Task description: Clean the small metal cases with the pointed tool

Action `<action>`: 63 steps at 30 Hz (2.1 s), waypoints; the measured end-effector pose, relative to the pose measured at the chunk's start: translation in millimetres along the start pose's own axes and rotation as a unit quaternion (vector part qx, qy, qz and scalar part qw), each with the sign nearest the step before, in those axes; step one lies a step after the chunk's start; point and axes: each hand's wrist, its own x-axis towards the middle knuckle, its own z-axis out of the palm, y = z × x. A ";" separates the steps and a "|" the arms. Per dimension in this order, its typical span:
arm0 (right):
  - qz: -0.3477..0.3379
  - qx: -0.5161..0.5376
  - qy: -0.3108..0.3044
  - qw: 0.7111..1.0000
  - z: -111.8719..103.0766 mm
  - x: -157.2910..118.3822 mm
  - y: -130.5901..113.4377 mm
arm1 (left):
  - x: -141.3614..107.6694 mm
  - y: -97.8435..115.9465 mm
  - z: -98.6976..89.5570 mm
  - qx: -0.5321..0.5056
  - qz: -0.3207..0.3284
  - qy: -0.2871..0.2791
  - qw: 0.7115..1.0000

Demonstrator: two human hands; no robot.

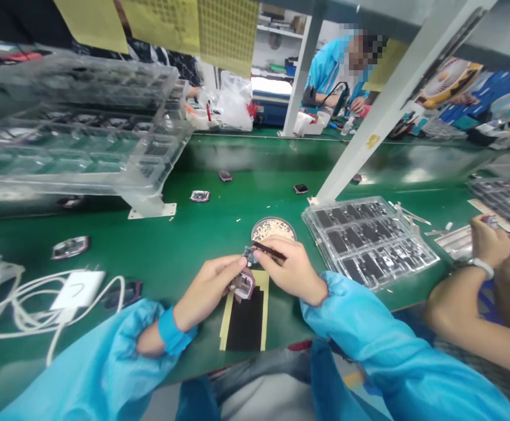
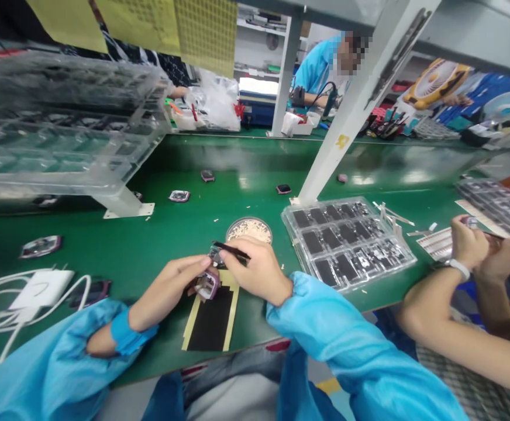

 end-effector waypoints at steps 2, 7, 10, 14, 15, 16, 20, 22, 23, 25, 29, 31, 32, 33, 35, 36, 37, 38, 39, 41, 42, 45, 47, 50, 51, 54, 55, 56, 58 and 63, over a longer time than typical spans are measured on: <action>-0.024 -0.007 -0.011 1.000 -2.5 0.5 -2.5 | -0.4 -0.4 0.0 0.006 0.010 0.003 1.000; 0.001 0.027 -0.005 1.000 -0.7 2.8 -2.3 | 0.9 -4.3 -2.2 0.022 0.042 0.050 0.998; 0.036 0.041 0.020 0.998 -1.3 3.9 0.8 | 3.4 -8.1 -4.4 0.013 0.017 0.075 0.997; 0.129 0.076 0.034 0.988 -8.7 5.4 -2.7 | 5.9 -11.4 -7.9 -0.060 0.007 0.073 0.995; 0.139 0.088 0.024 0.986 -10.4 5.9 -4.8 | 6.3 -11.6 -9.2 -0.070 0.019 0.078 0.994; 0.141 0.099 0.012 0.985 -11.7 6.3 -6.9 | 6.5 -11.5 -10.6 -0.071 0.032 0.085 0.993; 0.141 0.114 -0.032 0.983 -11.8 6.7 -13.0 | 7.0 -9.5 -15.1 -0.041 0.064 0.131 0.988; 0.139 0.119 -0.061 0.981 -9.9 5.3 -13.2 | 6.8 -8.3 -15.9 -0.021 0.071 0.157 0.985; 0.136 0.123 -0.081 0.980 -8.7 4.2 -12.6 | 6.5 -7.9 -15.9 -0.005 0.071 0.169 0.983; 0.131 0.138 -0.118 0.975 -5.8 1.5 -10.4 | 5.8 -8.2 -15.9 0.030 0.070 0.184 0.980; 0.139 0.144 -0.115 0.973 0.9 -2.2 -4.8 | 4.2 -12.7 -16.9 0.043 0.082 0.168 0.981; 0.157 0.133 -0.101 0.973 2.9 -1.8 -3.2 | 3.6 -15.4 -18.1 0.043 0.092 0.162 0.982; 0.169 0.132 -0.095 0.972 3.3 -1.3 -2.8 | 3.4 -16.3 -18.5 0.043 0.097 0.160 0.981; 0.180 0.136 -0.092 0.970 3.3 -0.5 -2.6 | 3.1 -16.8 -18.7 0.043 0.102 0.157 0.981; 0.196 0.151 -0.086 0.965 2.7 1.3 -2.4 | 2.3 -16.0 -18.2 0.041 0.109 0.150 0.982; 0.200 0.159 -0.085 0.963 2.1 2.1 -2.3 | 1.8 -14.8 -17.3 0.042 0.112 0.145 0.982; 0.202 0.167 -0.085 0.961 1.5 3.0 -2.0 | 1.2 -13.4 -16.2 0.043 0.114 0.141 0.983; 0.204 0.177 -0.087 0.959 0.9 3.8 -1.6 | 0.6 -12.0 -14.9 0.040 0.117 0.134 0.983; 0.207 0.186 -0.089 0.956 0.4 4.5 -0.9 | 0.0 -10.8 -13.5 0.035 0.119 0.125 0.984; 0.211 0.204 -0.092 0.951 -0.5 5.7 1.2 | -0.4 -10.0 -10.9 0.023 0.122 0.108 0.986; 0.212 0.210 -0.092 0.950 -0.8 6.1 2.4 | -0.3 -10.4 -9.8 0.024 0.122 0.103 0.987; 0.211 0.217 -0.092 0.949 -1.1 6.5 6.5 | 1.1 -13.5 -7.7 0.056 0.121 0.107 0.985; 0.212 0.216 -0.093 0.949 -0.8 6.1 8.6 | 2.0 -15.2 -6.8 0.077 0.124 0.120 0.982; 0.217 0.209 -0.091 0.949 -0.1 5.3 10.1 | 2.1 -15.9 -6.0 0.099 0.131 0.141 0.976; 0.220 0.208 -0.088 0.949 0.1 5.2 10.2 | 1.9 -15.9 -6.1 0.108 0.135 0.147 0.974; 0.230 0.215 -0.083 0.946 0.0 5.7 10.2 | 0.8 -16.5 -7.2 0.155 0.147 0.159 0.964; 0.231 0.219 -0.084 0.944 -0.2 6.0 9.9 | 0.4 -16.9 -7.9 0.176 0.149 0.160 0.960; 0.232 0.223 -0.085 0.943 -0.4 6.3 9.6 | -0.1 -17.3 -8.7 0.195 0.149 0.160 0.956; 0.235 0.224 -0.086 0.942 -0.9 6.4 8.3 | -0.8 -17.9 -10.3 0.221 0.143 0.160 0.952; 0.220 0.132 -0.039 0.966 1.1 1.8 5.2 | -0.6 -13.3 -9.8 0.117 0.092 0.149 0.978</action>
